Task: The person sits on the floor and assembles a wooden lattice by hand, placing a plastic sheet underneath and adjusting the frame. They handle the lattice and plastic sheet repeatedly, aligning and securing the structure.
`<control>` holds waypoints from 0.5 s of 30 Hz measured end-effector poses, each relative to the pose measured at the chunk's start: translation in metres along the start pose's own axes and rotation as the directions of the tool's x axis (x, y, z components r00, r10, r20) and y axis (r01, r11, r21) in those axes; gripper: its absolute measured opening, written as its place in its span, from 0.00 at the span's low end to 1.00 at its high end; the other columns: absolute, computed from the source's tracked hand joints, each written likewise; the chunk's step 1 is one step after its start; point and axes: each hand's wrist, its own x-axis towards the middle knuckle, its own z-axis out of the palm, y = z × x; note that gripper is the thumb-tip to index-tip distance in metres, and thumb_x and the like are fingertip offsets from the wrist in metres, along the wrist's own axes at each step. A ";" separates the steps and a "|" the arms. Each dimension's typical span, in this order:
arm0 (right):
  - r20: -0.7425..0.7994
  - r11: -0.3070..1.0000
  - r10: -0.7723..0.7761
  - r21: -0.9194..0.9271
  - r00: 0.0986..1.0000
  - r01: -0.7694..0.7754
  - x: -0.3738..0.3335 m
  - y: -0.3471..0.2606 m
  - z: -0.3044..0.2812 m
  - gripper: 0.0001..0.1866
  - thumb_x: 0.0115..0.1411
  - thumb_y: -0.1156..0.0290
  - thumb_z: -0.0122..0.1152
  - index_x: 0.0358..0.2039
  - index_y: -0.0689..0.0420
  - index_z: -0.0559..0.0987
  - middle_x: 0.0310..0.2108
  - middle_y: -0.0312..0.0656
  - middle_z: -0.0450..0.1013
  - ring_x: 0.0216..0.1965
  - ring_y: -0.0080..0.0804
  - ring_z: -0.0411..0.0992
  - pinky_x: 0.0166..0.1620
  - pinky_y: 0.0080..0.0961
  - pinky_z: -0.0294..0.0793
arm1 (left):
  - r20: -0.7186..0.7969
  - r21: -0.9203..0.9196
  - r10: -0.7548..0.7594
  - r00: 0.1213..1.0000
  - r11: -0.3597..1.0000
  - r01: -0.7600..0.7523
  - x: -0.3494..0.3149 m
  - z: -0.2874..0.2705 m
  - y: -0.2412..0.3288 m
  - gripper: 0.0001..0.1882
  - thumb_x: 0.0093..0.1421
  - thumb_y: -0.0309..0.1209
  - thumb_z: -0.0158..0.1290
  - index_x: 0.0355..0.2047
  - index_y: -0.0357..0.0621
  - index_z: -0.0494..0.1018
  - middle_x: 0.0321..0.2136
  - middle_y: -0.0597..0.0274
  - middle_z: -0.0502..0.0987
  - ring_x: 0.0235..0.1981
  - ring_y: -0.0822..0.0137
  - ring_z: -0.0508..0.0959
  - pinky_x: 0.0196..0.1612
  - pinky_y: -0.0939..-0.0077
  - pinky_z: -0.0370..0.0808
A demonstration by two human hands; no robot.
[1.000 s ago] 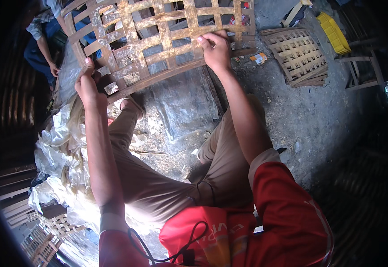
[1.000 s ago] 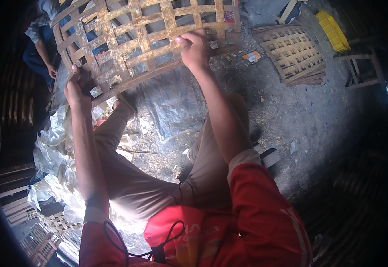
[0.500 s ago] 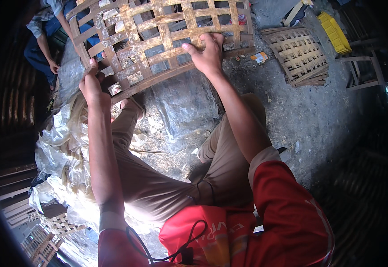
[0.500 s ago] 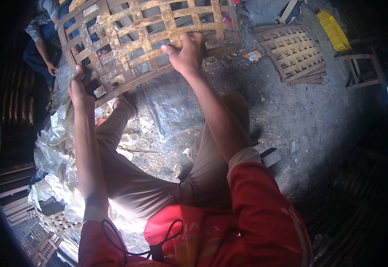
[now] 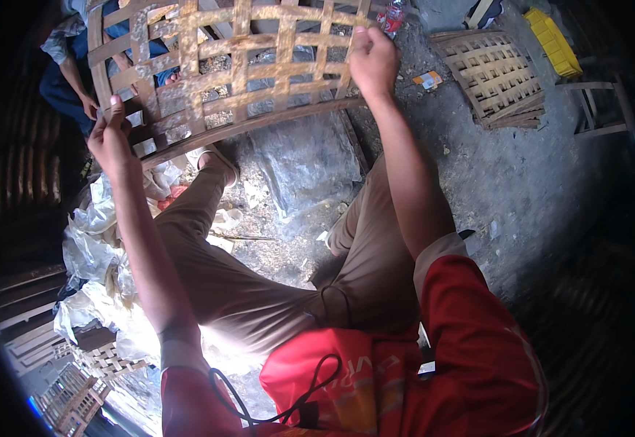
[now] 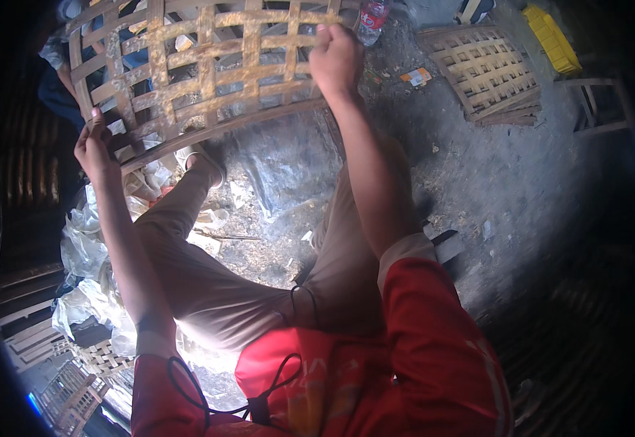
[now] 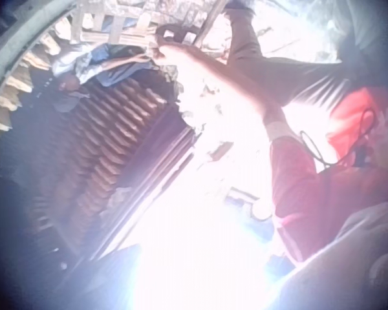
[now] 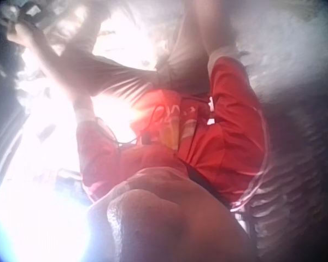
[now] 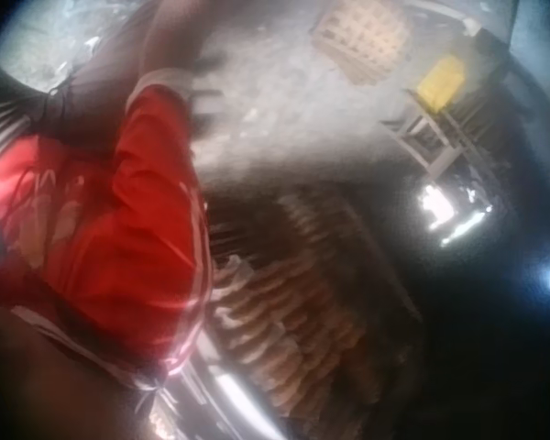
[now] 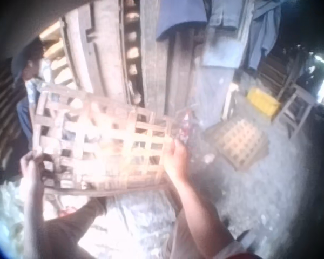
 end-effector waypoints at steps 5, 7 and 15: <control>-0.065 0.986 0.134 0.104 0.989 -0.127 0.012 0.008 -0.034 0.17 0.63 0.58 0.59 0.28 0.60 0.77 0.26 0.52 0.75 0.25 0.53 0.72 0.34 0.42 0.71 | 0.121 0.300 -0.012 0.993 0.954 -0.025 0.023 -0.009 0.008 0.13 0.59 0.37 0.63 0.23 0.43 0.78 0.16 0.78 0.67 0.18 0.84 0.60 0.22 0.84 0.52; -0.096 0.989 0.112 0.105 0.989 -0.102 0.017 0.011 -0.038 0.21 0.64 0.55 0.57 0.25 0.61 0.76 0.22 0.50 0.74 0.23 0.46 0.70 0.34 0.40 0.70 | 0.204 0.466 -0.044 0.978 0.883 -0.057 0.042 -0.003 0.003 0.15 0.59 0.39 0.63 0.21 0.43 0.77 0.15 0.78 0.65 0.17 0.83 0.59 0.22 0.82 0.51; 0.041 0.912 0.280 0.303 0.959 -0.279 0.025 0.014 -0.031 0.18 0.61 0.58 0.66 0.31 0.62 0.77 0.26 0.37 0.73 0.20 0.23 0.74 0.24 0.22 0.70 | 0.728 0.573 -0.182 0.661 0.690 -0.442 0.116 0.077 -0.082 0.20 0.60 0.43 0.58 0.27 0.33 0.78 0.17 0.69 0.69 0.21 0.78 0.66 0.26 0.77 0.62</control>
